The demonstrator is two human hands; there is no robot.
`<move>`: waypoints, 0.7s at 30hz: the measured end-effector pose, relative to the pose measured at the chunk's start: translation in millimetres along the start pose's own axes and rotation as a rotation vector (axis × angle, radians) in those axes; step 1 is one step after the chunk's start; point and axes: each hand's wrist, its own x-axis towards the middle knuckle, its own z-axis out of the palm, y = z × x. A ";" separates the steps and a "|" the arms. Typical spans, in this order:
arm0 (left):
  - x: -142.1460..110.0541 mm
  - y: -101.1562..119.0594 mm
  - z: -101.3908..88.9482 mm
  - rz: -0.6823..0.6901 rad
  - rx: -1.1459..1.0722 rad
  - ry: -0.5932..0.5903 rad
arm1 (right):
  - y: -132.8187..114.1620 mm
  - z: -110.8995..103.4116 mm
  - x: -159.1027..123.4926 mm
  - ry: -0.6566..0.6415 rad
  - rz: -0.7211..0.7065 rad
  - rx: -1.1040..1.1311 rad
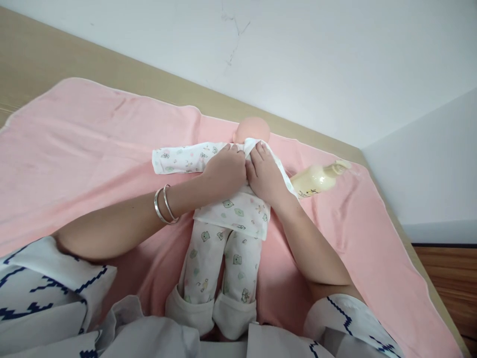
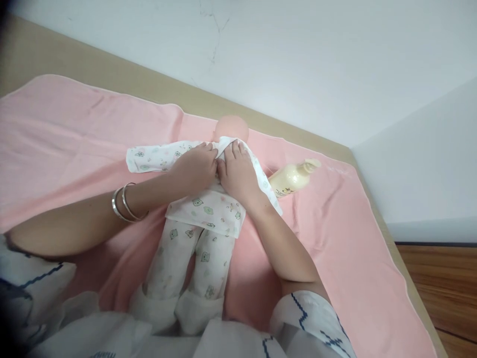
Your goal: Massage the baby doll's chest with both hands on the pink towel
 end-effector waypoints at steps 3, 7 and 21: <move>5.1 -5.6 -5.5 -0.151 -0.136 0.018 | -10.8 -8.7 -8.4 -0.001 0.011 -0.050; 15.8 -20.3 -0.5 -0.124 -0.178 0.052 | -33.8 -16.6 -24.2 0.009 0.030 -0.168; -0.9 6.1 -3.1 -0.014 -0.027 0.056 | 1.9 -1.1 4.2 0.029 0.000 0.000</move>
